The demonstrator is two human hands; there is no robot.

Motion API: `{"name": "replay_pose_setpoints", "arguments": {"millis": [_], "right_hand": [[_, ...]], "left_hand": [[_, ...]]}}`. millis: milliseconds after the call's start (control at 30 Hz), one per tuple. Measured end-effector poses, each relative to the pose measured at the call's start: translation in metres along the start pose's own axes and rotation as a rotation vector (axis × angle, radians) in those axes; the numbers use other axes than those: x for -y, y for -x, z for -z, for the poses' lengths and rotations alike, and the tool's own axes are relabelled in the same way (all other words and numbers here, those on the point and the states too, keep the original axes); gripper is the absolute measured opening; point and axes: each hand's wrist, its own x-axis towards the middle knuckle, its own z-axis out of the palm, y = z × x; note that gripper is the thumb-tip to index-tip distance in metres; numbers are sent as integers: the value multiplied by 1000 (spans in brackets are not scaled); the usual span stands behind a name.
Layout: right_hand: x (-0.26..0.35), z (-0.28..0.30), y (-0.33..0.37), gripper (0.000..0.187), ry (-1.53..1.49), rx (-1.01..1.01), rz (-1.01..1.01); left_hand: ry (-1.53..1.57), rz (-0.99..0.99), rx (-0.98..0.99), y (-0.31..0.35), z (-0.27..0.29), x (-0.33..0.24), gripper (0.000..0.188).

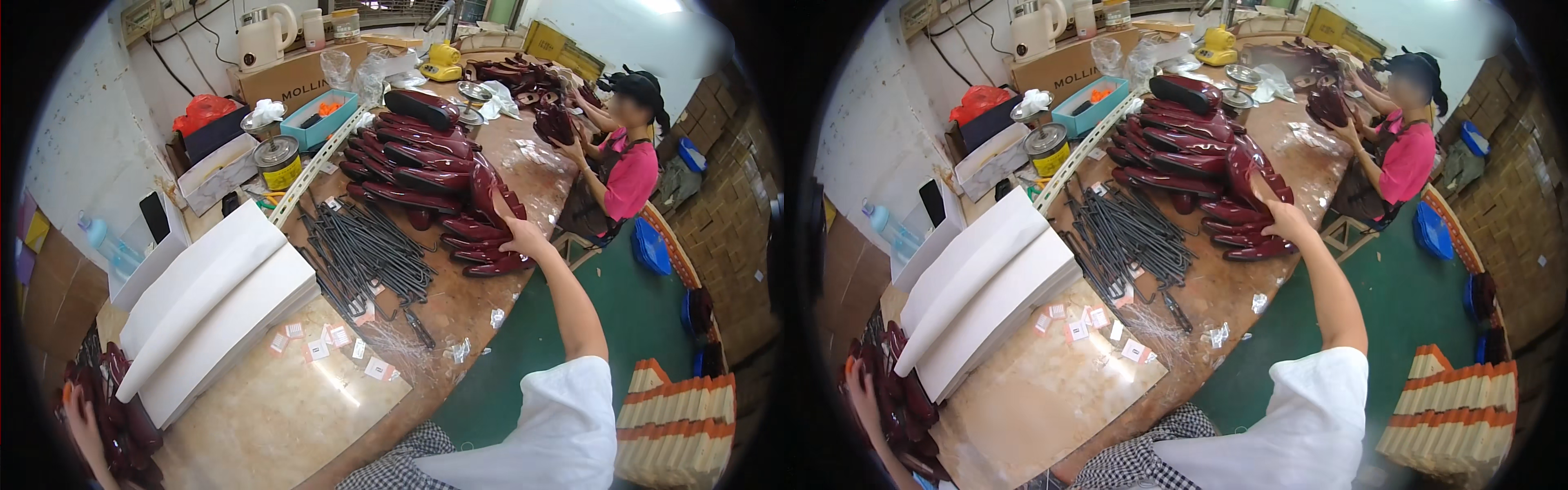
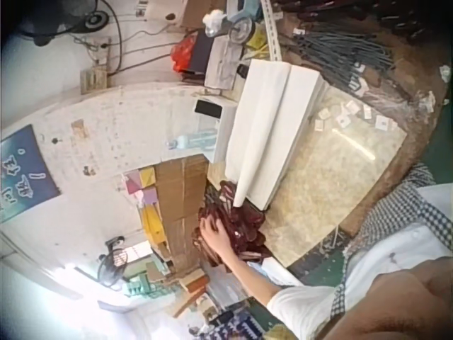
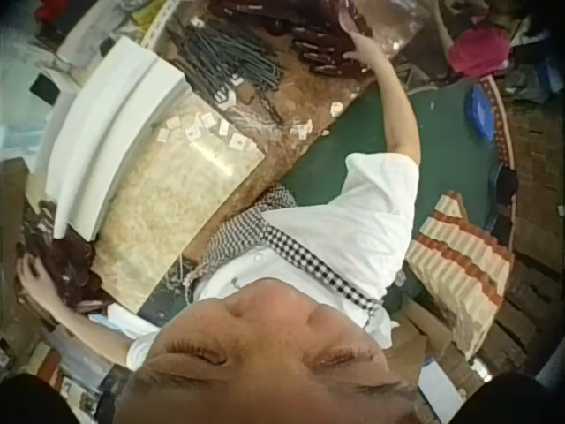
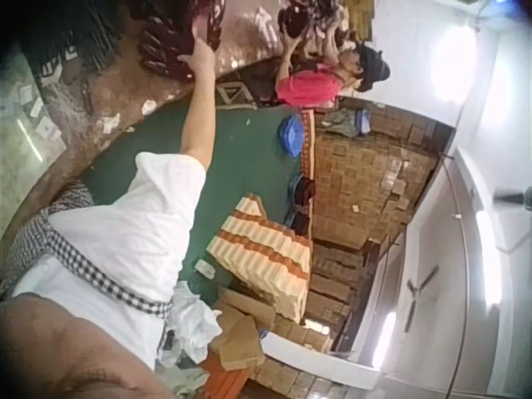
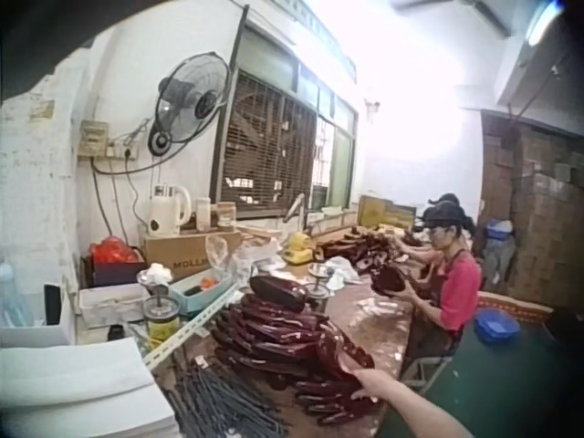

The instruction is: The person wipes the exterior of maroon patent leather flats with a white cloth and inserts a metal shoe tree into each shoe. The person repeats this process for multiple pairs of shoes on a workbench in a factory setting.

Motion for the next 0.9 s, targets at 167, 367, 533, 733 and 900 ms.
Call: {"name": "replay_pose_setpoints", "arguments": {"millis": [167,367,533,733,900], "right_hand": [[37,-12,17,24,-22,-350,409],[152,-31,49,30,-513,-622,405],[362,-14,132,46,-867,-328,731],[433,-25,179,35,-582,68,663],[440,-85,191,27,-493,216,600]], "left_hand": [[197,-236,55,73,-13,-194,40],[859,-259,393,111,-76,-361,74],[1774,114,101,120,-136,-440,93],[1974,1013,173,190,-146,-327,55],[699,558,-458,209,-167,-312,57]]}}
